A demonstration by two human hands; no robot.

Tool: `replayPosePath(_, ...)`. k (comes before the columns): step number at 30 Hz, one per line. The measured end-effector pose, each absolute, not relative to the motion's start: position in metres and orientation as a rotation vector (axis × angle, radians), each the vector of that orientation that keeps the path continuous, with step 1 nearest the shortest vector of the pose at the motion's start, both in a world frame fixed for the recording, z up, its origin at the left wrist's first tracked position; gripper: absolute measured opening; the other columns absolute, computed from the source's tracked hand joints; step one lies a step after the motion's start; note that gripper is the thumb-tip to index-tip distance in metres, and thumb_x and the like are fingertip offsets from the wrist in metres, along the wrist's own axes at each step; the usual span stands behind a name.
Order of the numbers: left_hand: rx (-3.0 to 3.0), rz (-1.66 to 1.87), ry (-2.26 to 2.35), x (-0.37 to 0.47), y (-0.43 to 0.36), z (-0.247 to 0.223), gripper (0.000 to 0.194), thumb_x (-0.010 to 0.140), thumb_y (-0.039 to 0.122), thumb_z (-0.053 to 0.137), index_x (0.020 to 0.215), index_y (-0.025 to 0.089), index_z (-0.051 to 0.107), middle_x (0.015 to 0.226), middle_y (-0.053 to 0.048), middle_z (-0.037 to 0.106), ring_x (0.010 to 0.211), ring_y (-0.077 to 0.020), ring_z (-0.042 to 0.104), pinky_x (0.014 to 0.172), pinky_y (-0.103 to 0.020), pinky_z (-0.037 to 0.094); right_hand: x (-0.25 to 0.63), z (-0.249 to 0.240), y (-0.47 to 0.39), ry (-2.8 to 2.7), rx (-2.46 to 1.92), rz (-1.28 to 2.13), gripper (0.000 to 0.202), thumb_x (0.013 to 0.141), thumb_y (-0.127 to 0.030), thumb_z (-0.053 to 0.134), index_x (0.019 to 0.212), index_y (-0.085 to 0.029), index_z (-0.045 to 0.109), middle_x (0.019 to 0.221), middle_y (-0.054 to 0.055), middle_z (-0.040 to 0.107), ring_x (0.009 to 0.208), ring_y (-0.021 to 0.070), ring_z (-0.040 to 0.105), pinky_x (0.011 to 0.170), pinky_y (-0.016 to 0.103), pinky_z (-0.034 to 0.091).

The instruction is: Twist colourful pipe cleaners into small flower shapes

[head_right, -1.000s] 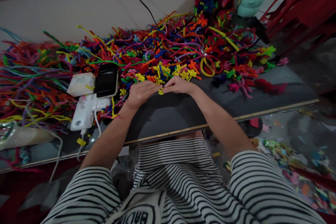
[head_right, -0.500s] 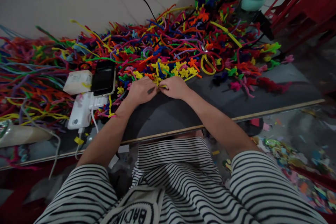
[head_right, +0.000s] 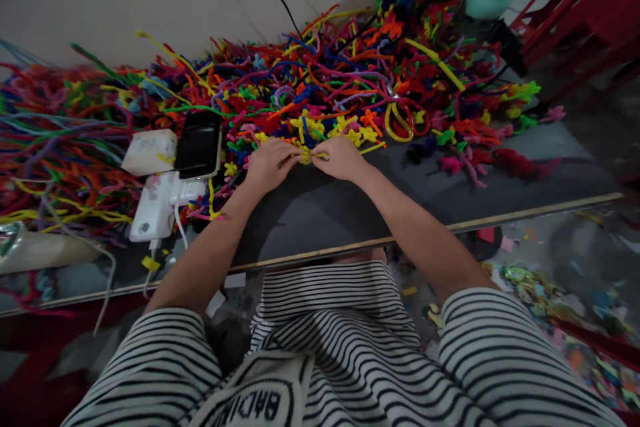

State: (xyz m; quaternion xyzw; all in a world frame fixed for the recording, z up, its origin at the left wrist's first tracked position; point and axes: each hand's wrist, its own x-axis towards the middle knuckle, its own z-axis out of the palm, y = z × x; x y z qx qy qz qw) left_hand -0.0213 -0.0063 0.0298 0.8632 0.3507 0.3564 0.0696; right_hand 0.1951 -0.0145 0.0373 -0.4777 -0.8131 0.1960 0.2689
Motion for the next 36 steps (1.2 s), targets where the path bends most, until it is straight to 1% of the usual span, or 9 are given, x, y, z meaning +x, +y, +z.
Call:
replayPosePath(5, 3.063, 0.982, 0.815, -0.027, -0.005, 0.034, 0.027, 0.104, 0.031, 0.047, 0.1, 0.02, 0.071, 0.091, -0.007, 0.075, 0.088, -0.0178, 0.067, 0.08, -0.031, 0.05, 0.207, 0.036, -0.004, -2.081, -1.109, 1.05, 0.046, 0.081, -0.056, 0.07, 0.086, -0.011, 0.081, 0.057, -0.001, 0.055, 0.054, 0.0084, 0.038, 0.057, 0.027, 0.029)
replayPosePath(9, 3.201, 0.807, 0.889, -0.024, -0.008, 0.036, 0.034, 0.106, 0.032, 0.039, 0.097, 0.017, 0.068, 0.088, -0.007, 0.073, 0.09, -0.02, 0.066, 0.076, -0.032, 0.048, 0.204, 0.032, -0.004, -2.013, -1.061, 1.213, 0.057, 0.072, -0.067, 0.073, 0.086, -0.012, 0.08, 0.059, -0.002, 0.054, 0.056, 0.0076, 0.037, 0.056, 0.026, 0.028)
replayPosePath(14, 3.193, 0.663, 0.888, -0.02, -0.011, 0.036, 0.037, 0.106, 0.031, 0.035, 0.095, 0.015, 0.066, 0.091, -0.01, 0.07, 0.093, -0.0231, 0.065, 0.08, -0.035, 0.049, 0.201, 0.023, 0.0, -1.992, -1.043, 1.298, 0.054, 0.068, -0.065, 0.077, 0.082, -0.013, 0.079, 0.066, 0.001, 0.063, 0.059, 0.0089, 0.043, 0.057, 0.025, 0.032)
replayPosePath(17, 3.028, 0.701, 0.95, -0.018, -0.013, 0.033, 0.033, 0.104, 0.031, 0.038, 0.097, 0.015, 0.066, 0.093, -0.012, 0.069, 0.096, -0.0245, 0.064, 0.084, -0.037, 0.05, 0.202, 0.023, -0.001, -1.993, -1.063, 1.288, 0.054, 0.069, -0.064, 0.076, 0.085, -0.013, 0.08, 0.065, 0.001, 0.063, 0.057, 0.0084, 0.041, 0.057, 0.025, 0.032)
replayPosePath(20, 2.767, 0.728, 1.026, -0.017, -0.013, 0.026, 0.027, 0.101, 0.029, 0.044, 0.092, 0.016, 0.066, 0.089, -0.01, 0.069, 0.093, -0.0235, 0.064, 0.081, -0.035, 0.049, 0.198, 0.025, -0.007, -2.067, -1.171, 1.085, 0.044, 0.076, -0.055, 0.073, 0.085, -0.013, 0.081, 0.057, 0.0, 0.058, 0.053, 0.0089, 0.04, 0.056, 0.026, 0.03)
replayPosePath(23, 2.493, 0.755, 1.113, -0.015, -0.01, 0.018, 0.023, 0.097, 0.025, 0.049, 0.083, 0.017, 0.065, 0.081, -0.007, 0.069, 0.083, -0.0202, 0.064, 0.077, -0.032, 0.048, 0.191, 0.028, -0.015, -2.116, -1.277, 0.803, 0.029, 0.083, -0.039, 0.068, 0.084, -0.014, 0.083, 0.061, 0.003, 0.065, 0.057, 0.0122, 0.051, 0.059, 0.027, 0.033)
replayPosePath(26, 2.228, 0.809, 1.236, -0.013, -0.007, 0.014, 0.025, 0.095, 0.028, 0.052, 0.077, 0.017, 0.066, 0.075, -0.004, 0.069, 0.072, -0.0167, 0.062, 0.07, -0.029, 0.046, 0.185, 0.03, -0.021, -2.108, -1.306, 0.666, 0.028, 0.085, -0.034, 0.063, 0.088, -0.014, 0.083, 0.067, 0.006, 0.07, 0.058, 0.0135, 0.054, 0.06, 0.027, 0.036)
replayPosePath(31, 1.933, 0.885, 1.279, -0.01, -0.004, 0.013, 0.026, 0.09, 0.033, 0.059, 0.074, 0.016, 0.069, 0.071, -0.002, 0.07, 0.067, -0.0142, 0.063, 0.067, -0.026, 0.045, 0.185, 0.032, -0.022, -2.149, -1.28, 0.609, 0.031, 0.086, -0.035, 0.061, 0.085, -0.013, 0.083, 0.05, 0.0, 0.055, 0.051, 0.0106, 0.043, 0.058, 0.027, 0.032)
replayPosePath(36, 1.893, 0.932, 1.171, -0.012, -0.004, 0.011, 0.028, 0.088, 0.038, 0.062, 0.072, 0.017, 0.07, 0.071, -0.002, 0.073, 0.068, -0.0138, 0.064, 0.07, -0.026, 0.048, 0.191, 0.028, -0.016, -2.108, -1.23, 0.788, 0.035, 0.085, -0.044, 0.065, 0.083, -0.013, 0.083, 0.045, -0.004, 0.042, 0.05, 0.0079, 0.03, 0.056, 0.027, 0.027)
